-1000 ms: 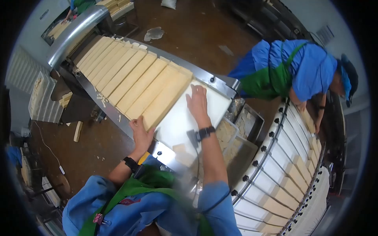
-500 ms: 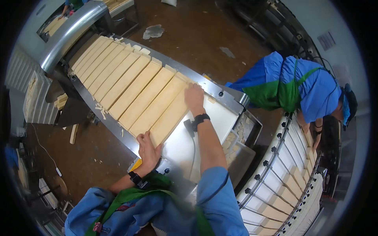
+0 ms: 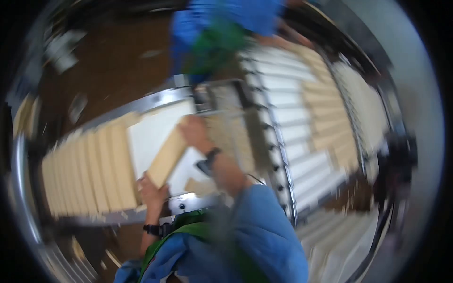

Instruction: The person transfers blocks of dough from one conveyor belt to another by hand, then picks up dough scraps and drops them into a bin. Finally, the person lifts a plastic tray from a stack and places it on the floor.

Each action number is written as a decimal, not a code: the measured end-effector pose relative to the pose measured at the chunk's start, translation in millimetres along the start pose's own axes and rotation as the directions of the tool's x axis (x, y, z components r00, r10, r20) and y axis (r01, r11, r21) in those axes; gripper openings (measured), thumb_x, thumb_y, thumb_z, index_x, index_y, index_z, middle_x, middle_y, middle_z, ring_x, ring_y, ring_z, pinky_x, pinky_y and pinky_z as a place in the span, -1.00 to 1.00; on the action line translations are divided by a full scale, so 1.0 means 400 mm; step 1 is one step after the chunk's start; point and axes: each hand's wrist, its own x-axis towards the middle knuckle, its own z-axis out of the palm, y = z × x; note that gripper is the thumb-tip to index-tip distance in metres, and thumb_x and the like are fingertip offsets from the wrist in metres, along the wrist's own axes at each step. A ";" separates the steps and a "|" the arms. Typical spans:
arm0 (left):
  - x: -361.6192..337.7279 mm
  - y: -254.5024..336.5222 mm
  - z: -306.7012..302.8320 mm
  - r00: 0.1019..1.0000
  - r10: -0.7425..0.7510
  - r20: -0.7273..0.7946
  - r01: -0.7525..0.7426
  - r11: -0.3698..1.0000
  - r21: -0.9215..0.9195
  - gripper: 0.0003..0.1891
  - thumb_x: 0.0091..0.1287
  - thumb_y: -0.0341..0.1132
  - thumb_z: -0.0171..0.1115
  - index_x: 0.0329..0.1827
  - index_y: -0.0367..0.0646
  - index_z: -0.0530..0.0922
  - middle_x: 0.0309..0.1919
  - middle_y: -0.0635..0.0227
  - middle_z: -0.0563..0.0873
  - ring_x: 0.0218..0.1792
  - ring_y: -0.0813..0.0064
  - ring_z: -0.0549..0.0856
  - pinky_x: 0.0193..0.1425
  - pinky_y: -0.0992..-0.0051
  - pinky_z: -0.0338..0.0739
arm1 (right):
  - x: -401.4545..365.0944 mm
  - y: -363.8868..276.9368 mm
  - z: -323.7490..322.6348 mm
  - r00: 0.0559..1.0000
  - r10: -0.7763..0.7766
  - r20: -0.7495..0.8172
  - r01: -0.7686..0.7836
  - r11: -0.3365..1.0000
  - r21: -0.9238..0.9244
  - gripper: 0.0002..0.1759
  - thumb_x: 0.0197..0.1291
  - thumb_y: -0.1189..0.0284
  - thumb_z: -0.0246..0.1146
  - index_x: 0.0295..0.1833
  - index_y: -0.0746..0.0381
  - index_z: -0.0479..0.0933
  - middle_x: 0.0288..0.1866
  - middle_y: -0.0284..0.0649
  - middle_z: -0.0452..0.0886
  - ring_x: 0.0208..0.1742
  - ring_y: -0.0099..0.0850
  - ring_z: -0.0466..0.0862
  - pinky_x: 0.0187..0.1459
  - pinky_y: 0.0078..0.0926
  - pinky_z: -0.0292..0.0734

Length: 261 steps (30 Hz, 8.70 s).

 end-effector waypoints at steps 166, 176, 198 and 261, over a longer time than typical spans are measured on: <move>-0.580 1.269 0.535 0.400 0.782 0.477 -0.699 0.598 -0.393 -0.15 0.35 -0.28 0.45 0.67 -0.17 0.22 0.31 -0.20 0.39 0.12 -0.29 0.60 0.23 -0.05 0.55 | -1.166 1.011 -0.903 0.096 0.989 -0.109 -0.969 0.068 -0.238 -0.45 0.44 0.10 0.24 0.25 0.36 0.56 0.17 0.19 0.65 0.26 0.18 0.62 0.32 0.29 0.42; -0.554 1.267 0.709 0.652 0.707 0.274 -0.425 0.640 -0.641 -0.25 0.33 -0.55 0.29 0.63 0.00 0.33 0.33 -0.01 0.49 0.36 0.01 0.56 0.31 0.23 0.57 | -1.091 0.651 -0.855 0.556 0.818 0.149 -0.792 0.576 -0.202 -0.04 0.32 0.07 0.37 0.73 0.13 0.16 0.73 0.22 0.13 0.77 0.15 0.05 0.58 0.56 -0.13; -0.095 -0.193 -0.084 0.617 -0.535 -0.577 0.466 0.840 -0.280 -0.15 0.23 -0.23 0.55 0.57 -0.22 0.34 0.36 -0.18 0.31 0.38 -0.26 0.39 0.48 -0.07 0.33 | 0.177 -0.288 -0.295 0.907 -0.361 0.218 0.087 0.667 0.740 -0.45 0.34 0.40 0.40 0.38 0.40 0.54 0.26 0.15 0.62 0.36 0.11 0.48 0.44 -0.06 0.39; -0.711 1.176 0.395 0.256 0.675 0.692 -0.629 0.659 -0.411 0.02 0.33 -0.20 0.49 0.74 -0.18 0.01 0.33 -0.27 0.29 0.27 -0.35 0.55 0.41 -0.06 0.48 | -1.353 0.893 -0.960 0.155 0.984 0.083 -0.979 0.164 -0.118 -0.34 0.49 0.02 0.18 0.41 0.34 0.50 0.15 0.27 0.67 0.24 0.20 0.64 0.29 0.01 0.53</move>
